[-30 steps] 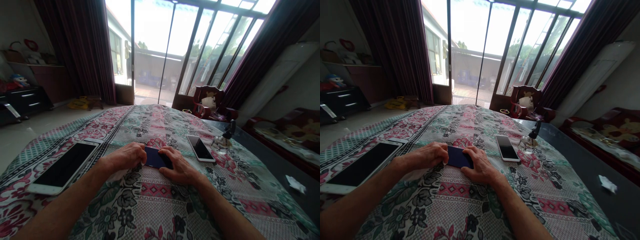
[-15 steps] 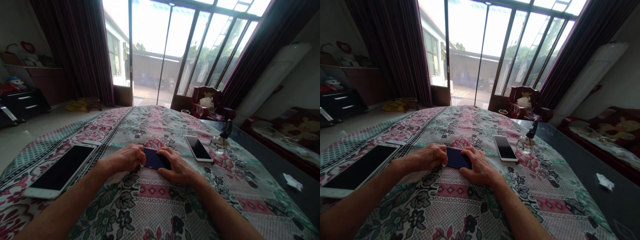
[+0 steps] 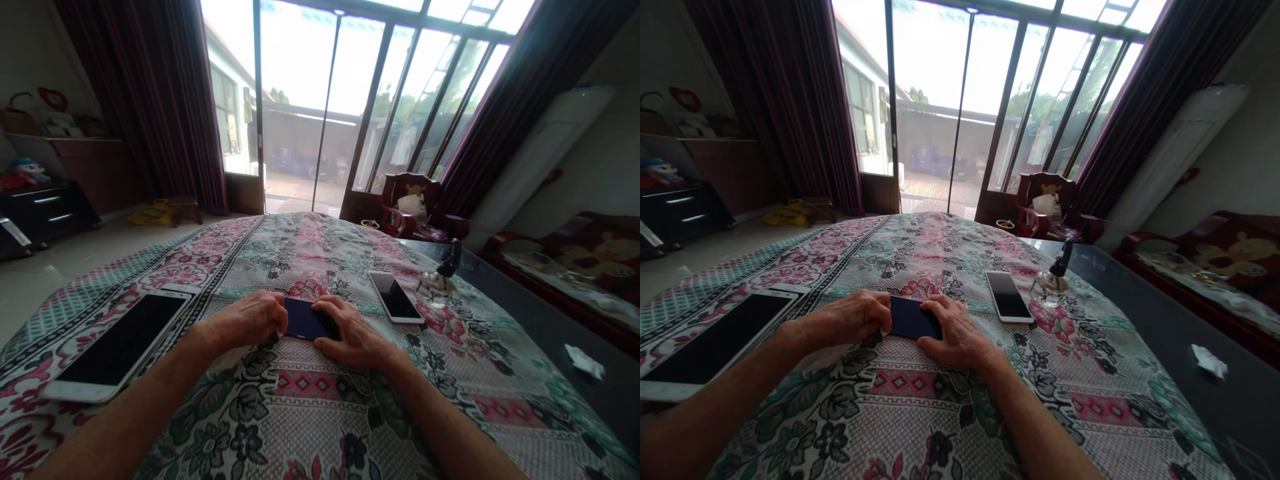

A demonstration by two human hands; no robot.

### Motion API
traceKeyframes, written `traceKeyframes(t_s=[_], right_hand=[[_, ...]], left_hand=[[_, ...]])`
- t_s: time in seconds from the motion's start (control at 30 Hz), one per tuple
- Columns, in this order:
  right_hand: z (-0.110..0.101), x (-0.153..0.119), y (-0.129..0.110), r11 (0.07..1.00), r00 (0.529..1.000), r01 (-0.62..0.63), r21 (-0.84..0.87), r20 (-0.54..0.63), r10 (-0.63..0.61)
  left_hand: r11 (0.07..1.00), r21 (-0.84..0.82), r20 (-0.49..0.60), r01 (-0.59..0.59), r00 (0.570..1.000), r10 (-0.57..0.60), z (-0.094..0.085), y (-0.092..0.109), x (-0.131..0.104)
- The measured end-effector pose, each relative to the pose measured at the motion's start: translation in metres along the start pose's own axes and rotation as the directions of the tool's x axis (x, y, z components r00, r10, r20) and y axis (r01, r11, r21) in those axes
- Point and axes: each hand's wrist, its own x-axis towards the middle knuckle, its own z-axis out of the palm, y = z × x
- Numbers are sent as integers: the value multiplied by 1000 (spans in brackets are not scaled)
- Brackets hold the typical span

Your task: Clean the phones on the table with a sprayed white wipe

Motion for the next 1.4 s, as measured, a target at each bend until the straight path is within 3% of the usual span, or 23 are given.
traceKeyframes(t_s=[0.17,0.27,0.5,0.8,1.07,1.2,1.3,1.4], right_hand=[[-3,-1,-1,1000,1000,4,15,12,-4],[-6,-1,2,999,999,24,42,22,-25],[-12,-2,10,997,996,40,59,71,-44],[4,3,-11,994,1000,25,-105,-13,-26],[11,4,-4,991,997,53,-124,-50,-60],[11,4,-4,990,995,67,-122,-59,-75],[11,4,-4,991,996,63,-122,-62,-71],[12,4,-3,991,996,61,-120,-64,-69]], left_hand=[[994,24,22,105,994,-105,-8,-24,-9],[990,12,-2,142,990,-142,-14,-28,-12],[982,-173,-82,71,993,-86,-18,-15,-9],[990,-109,-51,87,994,-93,-5,-12,-6],[997,-56,-56,52,997,-55,3,1,-1],[995,-50,-51,84,995,-86,1,-3,-5],[988,-62,21,143,990,-141,-4,-10,-8],[991,-51,14,124,992,-124,-4,-6,-6]])
